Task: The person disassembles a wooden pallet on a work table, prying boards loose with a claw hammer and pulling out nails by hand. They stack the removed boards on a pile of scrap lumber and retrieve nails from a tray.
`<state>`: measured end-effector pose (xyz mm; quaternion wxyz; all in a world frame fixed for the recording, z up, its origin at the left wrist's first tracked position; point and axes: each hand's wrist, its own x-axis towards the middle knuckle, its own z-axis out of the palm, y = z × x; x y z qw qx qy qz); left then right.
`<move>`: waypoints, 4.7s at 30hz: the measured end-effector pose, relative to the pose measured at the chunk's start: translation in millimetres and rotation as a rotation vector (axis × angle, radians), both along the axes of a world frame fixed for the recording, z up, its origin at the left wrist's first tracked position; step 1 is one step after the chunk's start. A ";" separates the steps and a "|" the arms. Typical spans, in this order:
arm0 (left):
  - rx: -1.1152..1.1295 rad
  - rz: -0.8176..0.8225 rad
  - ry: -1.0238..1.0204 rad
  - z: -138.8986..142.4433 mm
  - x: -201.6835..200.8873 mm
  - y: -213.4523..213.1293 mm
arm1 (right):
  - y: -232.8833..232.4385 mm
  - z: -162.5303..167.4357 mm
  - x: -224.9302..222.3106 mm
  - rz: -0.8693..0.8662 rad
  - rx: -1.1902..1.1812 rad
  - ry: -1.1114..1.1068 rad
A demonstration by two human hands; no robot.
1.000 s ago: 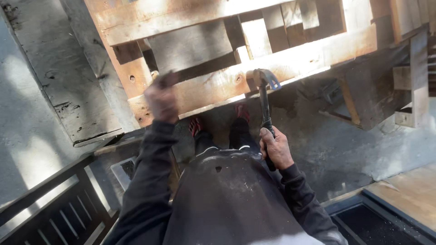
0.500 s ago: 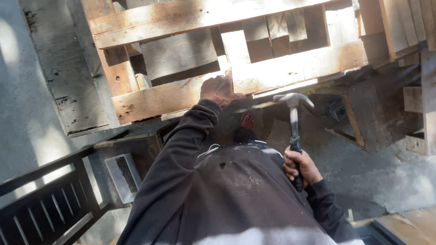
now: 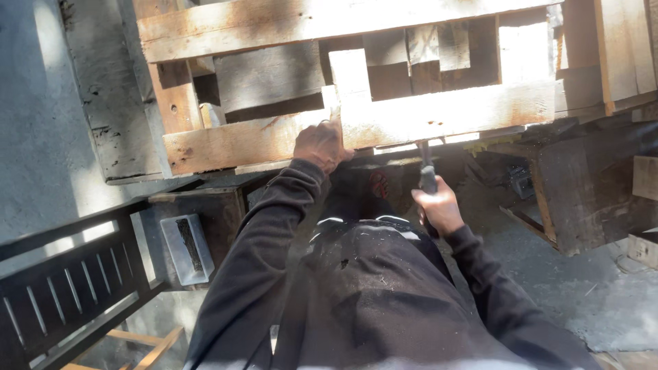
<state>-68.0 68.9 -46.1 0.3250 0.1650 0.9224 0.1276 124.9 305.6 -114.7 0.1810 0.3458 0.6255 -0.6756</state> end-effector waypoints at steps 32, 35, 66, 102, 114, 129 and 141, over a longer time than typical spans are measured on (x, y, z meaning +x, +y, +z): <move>-0.051 -0.068 -0.010 -19.2 -1.9 1.9 | 31.4 -35.1 -106.3 0.626 0.112 -0.046; -0.060 -0.096 0.049 -18.3 -5.4 0.3 | 29.9 -37.4 -110.8 0.467 -0.023 -0.003; 0.018 -0.086 0.192 -36.1 18.1 6.8 | -11.2 -38.6 -94.3 -0.243 -0.747 -0.014; 0.857 0.446 0.124 -69.6 3.8 -66.8 | -139.3 54.7 130.3 0.239 0.570 0.076; 0.977 0.356 0.133 -75.6 19.8 -81.4 | -183.3 75.3 61.5 0.526 1.004 -0.069; 1.132 0.577 0.390 -47.1 12.7 -43.5 | 0.9 123.6 0.5 -0.246 0.546 0.133; 0.674 0.700 0.323 -38.0 -16.2 -76.6 | 44.9 41.9 12.6 0.138 0.531 -0.224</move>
